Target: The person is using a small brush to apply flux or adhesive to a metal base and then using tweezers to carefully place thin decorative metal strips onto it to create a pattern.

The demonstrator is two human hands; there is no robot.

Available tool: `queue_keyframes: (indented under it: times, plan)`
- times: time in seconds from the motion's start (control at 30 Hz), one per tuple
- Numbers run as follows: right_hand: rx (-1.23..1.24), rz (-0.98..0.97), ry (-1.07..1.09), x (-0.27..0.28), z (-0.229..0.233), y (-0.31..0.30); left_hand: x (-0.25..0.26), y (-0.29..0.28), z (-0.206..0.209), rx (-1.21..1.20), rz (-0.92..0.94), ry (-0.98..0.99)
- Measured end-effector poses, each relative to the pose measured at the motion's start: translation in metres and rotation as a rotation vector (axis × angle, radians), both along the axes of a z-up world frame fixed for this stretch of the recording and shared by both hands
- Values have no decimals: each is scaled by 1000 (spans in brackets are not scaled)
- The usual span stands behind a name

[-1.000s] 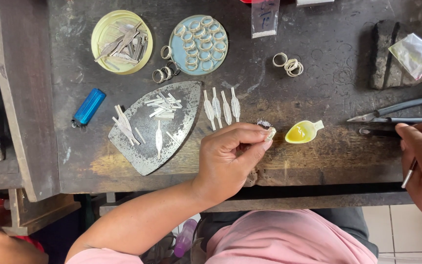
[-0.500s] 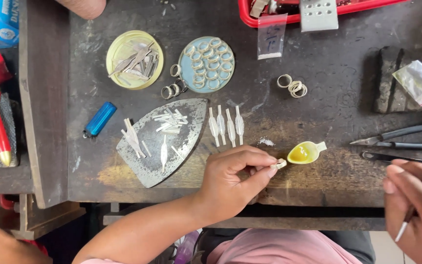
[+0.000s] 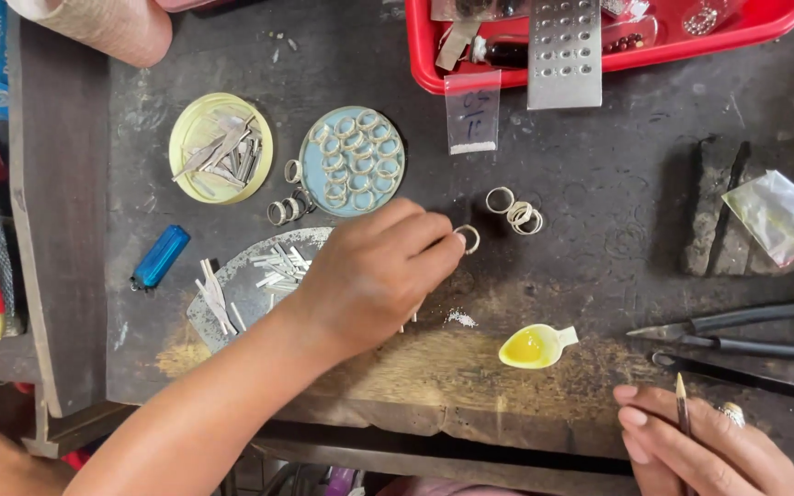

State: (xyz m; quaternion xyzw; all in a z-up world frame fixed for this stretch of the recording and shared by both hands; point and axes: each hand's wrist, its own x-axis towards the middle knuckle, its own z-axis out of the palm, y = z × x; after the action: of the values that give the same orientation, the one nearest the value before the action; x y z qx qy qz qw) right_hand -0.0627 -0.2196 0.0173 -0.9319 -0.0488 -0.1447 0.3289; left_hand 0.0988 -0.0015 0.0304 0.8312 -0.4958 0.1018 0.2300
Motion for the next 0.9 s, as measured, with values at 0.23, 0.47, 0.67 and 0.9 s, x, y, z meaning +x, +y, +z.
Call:
queue_keyframes:
  times: [0.23,0.47,0.67,0.9]
  plan:
    - [323,341,758,8,-31,-36,26,-14,-10,85,-81,-165]
    - [891,256,980,52,5,-18,35,-19,-12,67,-173,-213]
    - [1372,145,1144,4,-50,-38,41,-20,-10,63,-232,-145]
    - [1915,-20,1304,40,-14,-26,42,-21,-12,74,-237,-136]
